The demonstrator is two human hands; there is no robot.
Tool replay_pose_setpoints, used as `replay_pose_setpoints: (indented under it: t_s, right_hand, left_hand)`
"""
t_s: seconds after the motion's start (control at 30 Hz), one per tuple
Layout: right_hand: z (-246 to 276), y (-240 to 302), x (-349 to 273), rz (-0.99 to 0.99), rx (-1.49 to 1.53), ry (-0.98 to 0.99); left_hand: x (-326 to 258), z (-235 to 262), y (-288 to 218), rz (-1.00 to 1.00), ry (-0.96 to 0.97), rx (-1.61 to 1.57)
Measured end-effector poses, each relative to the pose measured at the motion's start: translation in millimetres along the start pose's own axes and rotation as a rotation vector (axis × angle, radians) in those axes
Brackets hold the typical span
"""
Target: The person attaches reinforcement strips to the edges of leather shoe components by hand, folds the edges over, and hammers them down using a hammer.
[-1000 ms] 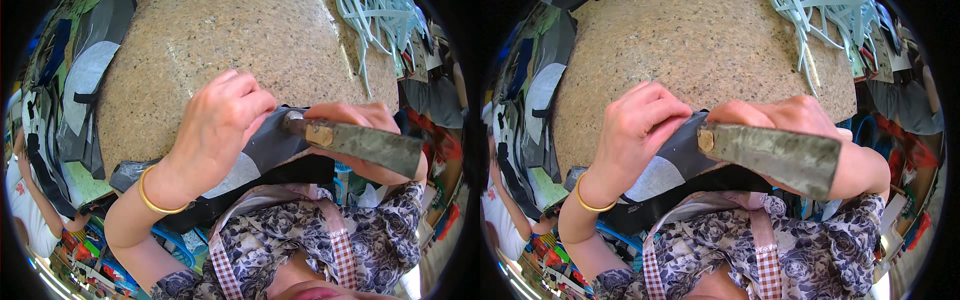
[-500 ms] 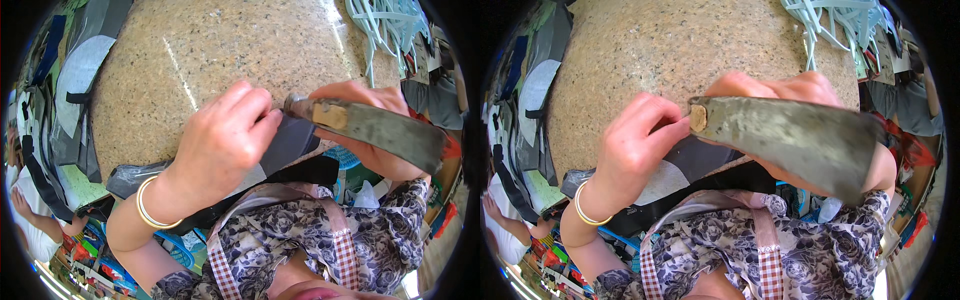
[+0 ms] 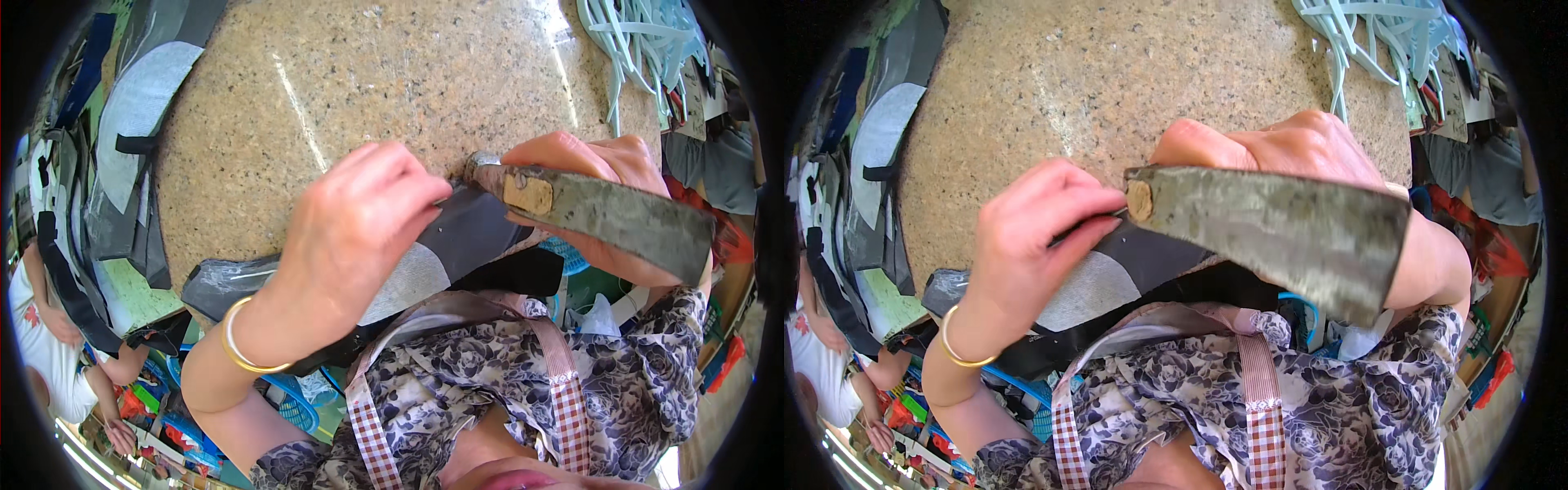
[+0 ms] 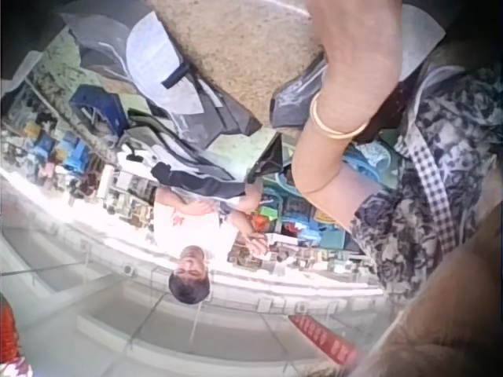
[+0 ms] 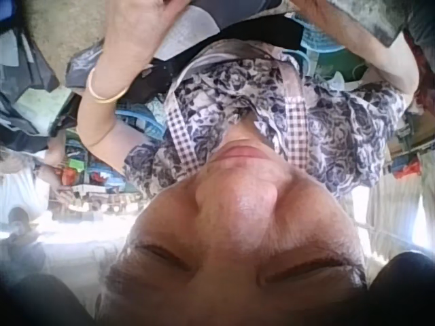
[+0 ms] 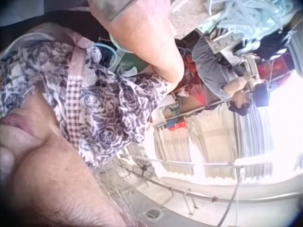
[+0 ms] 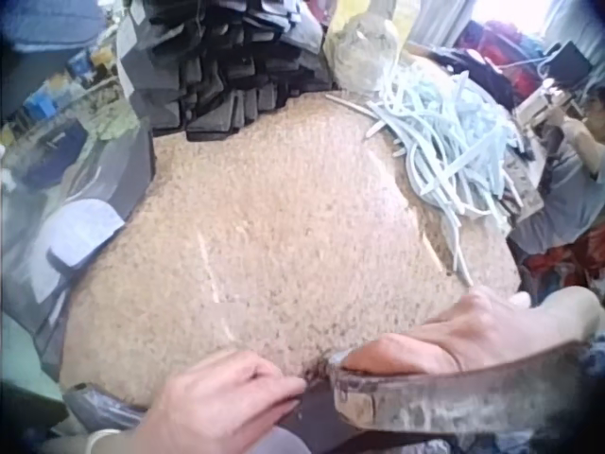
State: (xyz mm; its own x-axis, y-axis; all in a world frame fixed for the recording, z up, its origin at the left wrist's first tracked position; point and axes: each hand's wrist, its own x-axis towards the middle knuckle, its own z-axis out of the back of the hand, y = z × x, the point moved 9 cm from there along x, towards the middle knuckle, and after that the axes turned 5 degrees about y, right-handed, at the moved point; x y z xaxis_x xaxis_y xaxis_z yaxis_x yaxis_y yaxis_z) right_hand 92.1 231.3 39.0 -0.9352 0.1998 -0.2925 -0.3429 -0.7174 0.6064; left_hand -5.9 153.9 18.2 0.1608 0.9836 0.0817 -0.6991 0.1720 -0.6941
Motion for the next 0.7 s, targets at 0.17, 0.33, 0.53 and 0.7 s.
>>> replay_pose_setpoints:
  t_s: [0.17,0.33,0.53,0.7]
  right_hand:
    - [0.7,20.8,5.8,0.137,-0.012,0.021]
    - [-12.2,5.5,1.0,0.077,-0.118,0.051]
    - [-15.3,20.9,7.5,0.255,-0.09,0.041]
    - [-7.1,27.0,-1.1,0.31,-0.096,-0.09]
  left_hand:
    - [-5.3,0.6,-22.6,-0.067,-0.009,0.229]
    - [-12.5,4.0,-0.5,0.008,0.043,0.006]
    - [-28.1,12.2,3.0,0.082,0.038,0.026]
    - [-26.3,4.0,-33.1,-0.041,-0.05,0.32]
